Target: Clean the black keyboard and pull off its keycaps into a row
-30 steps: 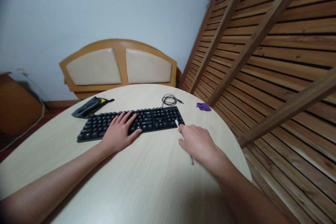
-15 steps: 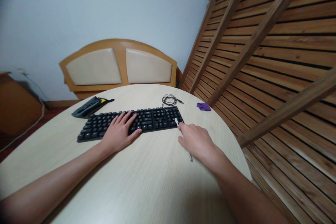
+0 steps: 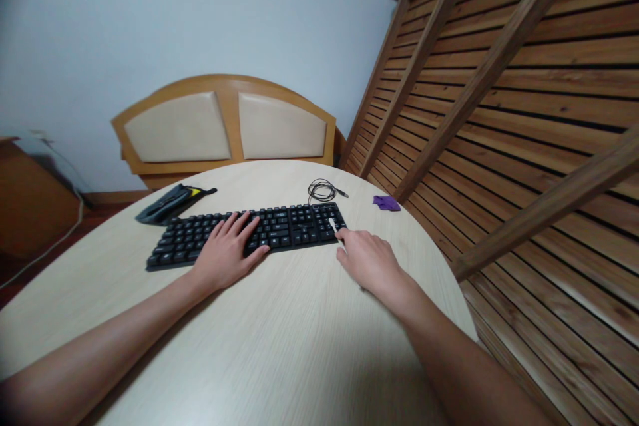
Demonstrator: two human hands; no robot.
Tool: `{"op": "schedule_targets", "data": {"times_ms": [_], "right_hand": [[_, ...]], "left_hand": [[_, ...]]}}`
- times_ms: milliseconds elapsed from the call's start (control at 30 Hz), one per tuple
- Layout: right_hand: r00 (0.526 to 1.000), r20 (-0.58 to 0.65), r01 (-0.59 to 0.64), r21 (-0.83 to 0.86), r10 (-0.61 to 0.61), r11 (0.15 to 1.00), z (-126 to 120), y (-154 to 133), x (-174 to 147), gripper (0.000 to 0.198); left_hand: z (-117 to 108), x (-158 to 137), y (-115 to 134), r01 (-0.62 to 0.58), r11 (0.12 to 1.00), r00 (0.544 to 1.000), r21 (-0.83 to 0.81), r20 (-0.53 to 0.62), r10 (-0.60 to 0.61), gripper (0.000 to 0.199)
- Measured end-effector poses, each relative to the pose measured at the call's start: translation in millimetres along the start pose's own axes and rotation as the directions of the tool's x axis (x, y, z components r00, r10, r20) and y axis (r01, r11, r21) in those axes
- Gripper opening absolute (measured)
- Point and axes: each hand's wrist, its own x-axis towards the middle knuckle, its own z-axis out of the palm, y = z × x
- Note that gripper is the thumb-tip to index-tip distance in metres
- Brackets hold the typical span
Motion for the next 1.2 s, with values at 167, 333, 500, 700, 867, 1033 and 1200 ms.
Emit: {"op": "schedule_targets", "data": {"times_ms": [167, 333, 500, 700, 867, 1033, 1200], "right_hand": [[0.999, -0.040, 0.006, 0.043, -0.004, 0.999, 5.3, 2.0, 4.9, 0.040], [0.999, -0.046, 0.024, 0.072, -0.020, 0.997, 7.0, 2.1, 7.0, 0.046], [1.000, -0.017, 0.024, 0.067, -0.023, 0.997, 8.3, 6.4, 7.1, 0.051], [1.000, -0.010, 0.020, 0.057, -0.020, 0.998, 3.4, 7.4, 3.5, 0.047], [1.000, 0.012, 0.004, 0.039, -0.004, 0.999, -0.2, 2.7, -1.8, 0.046], [0.999, 0.023, 0.025, 0.011, -0.026, 1.000, 3.7, 5.2, -1.8, 0.048], [0.999, 0.034, 0.031, -0.026, -0.031, 0.999, 5.5, 7.5, 1.5, 0.049]], "left_hand": [[-1.4, -0.3, 0.6, 0.001, 1.000, 1.000, 0.007, 0.005, -0.001, 0.074], [-1.6, -0.2, 0.6, -0.002, 1.000, 1.000, 0.019, 0.009, 0.002, 0.074], [0.1, 0.3, 0.1, -0.001, 1.000, 1.000, 0.023, 0.010, 0.000, 0.074], [0.0, 0.2, 0.1, 0.002, 1.000, 1.000, 0.014, -0.002, -0.002, 0.073], [1.4, -0.2, -0.5, 0.000, 1.000, 1.000, 0.025, 0.000, 0.000, 0.074], [0.7, 0.2, -0.3, -0.001, 1.000, 1.000, 0.017, 0.004, 0.001, 0.074], [0.0, 0.1, -0.1, 0.000, 1.000, 1.000, 0.028, 0.010, 0.000, 0.074]]}}
